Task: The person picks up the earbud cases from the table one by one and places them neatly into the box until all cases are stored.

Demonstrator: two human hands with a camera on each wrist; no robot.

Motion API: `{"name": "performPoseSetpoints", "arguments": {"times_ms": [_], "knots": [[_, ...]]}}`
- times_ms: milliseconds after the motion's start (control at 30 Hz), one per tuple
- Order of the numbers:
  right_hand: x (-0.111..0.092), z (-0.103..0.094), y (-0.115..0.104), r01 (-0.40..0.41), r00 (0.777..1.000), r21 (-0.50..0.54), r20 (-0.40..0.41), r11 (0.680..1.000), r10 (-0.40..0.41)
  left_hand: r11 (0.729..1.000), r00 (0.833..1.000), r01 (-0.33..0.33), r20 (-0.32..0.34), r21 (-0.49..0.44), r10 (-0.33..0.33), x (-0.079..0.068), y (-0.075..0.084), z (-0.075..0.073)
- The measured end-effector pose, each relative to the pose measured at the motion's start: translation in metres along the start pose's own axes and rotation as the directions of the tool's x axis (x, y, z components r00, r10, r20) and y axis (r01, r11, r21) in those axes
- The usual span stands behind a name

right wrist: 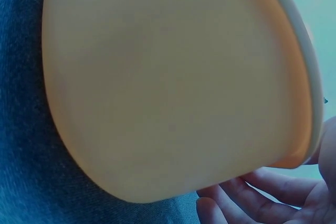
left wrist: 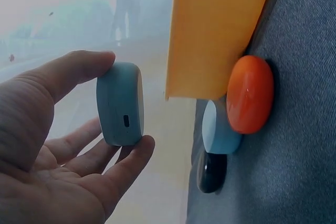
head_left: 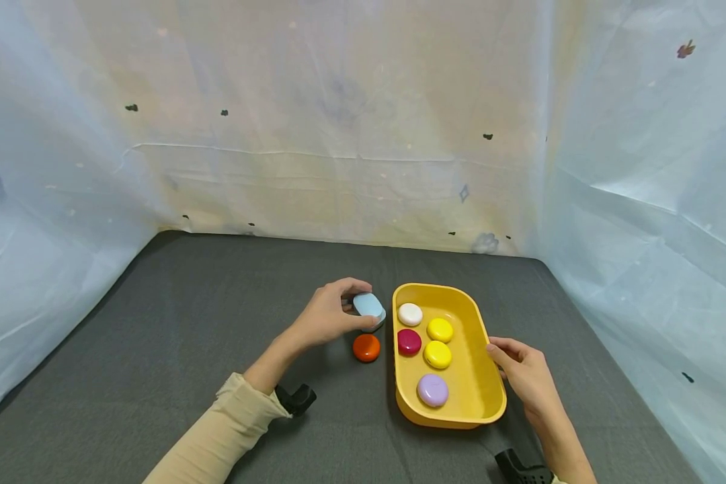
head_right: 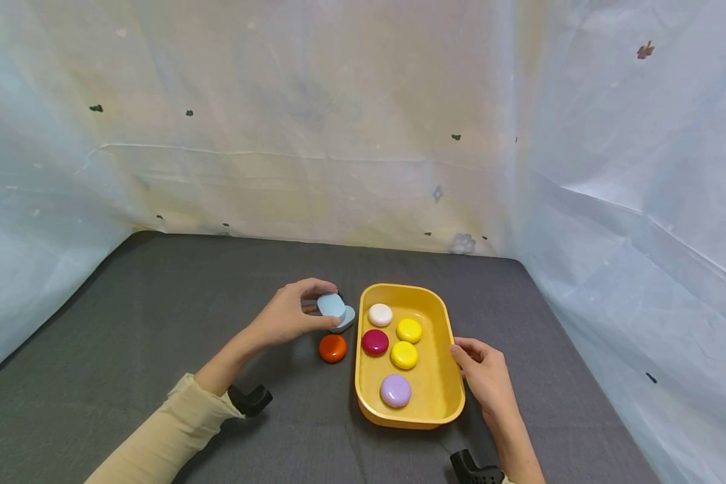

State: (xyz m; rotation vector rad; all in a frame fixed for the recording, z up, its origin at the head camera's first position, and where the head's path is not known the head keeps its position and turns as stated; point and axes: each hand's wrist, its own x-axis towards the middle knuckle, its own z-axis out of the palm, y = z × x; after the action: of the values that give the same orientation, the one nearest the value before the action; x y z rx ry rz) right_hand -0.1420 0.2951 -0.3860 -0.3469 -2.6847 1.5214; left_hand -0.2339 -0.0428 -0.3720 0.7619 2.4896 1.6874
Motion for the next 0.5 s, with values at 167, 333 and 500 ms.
{"name": "performPoseSetpoints", "arguments": {"times_ms": [167,333,500], "knots": [[0.0,0.0,0.0,-0.001,1.0,-0.002,0.0,1.0,0.001,1.0,1.0,-0.02,0.007,-0.001,0.02,-0.001,0.005,0.002],[-0.001,0.001,0.0,0.0,1.0,-0.006,-0.001,1.0,0.0,0.999,0.999,-0.039,0.007,0.005,0.039,-0.002,0.009,0.005],[-0.001,0.0,0.0,0.018,1.0,-0.02,-0.003,1.0,-0.018,0.999,0.999,-0.048,0.018,0.018,0.048,-0.005,0.016,0.009]]}}
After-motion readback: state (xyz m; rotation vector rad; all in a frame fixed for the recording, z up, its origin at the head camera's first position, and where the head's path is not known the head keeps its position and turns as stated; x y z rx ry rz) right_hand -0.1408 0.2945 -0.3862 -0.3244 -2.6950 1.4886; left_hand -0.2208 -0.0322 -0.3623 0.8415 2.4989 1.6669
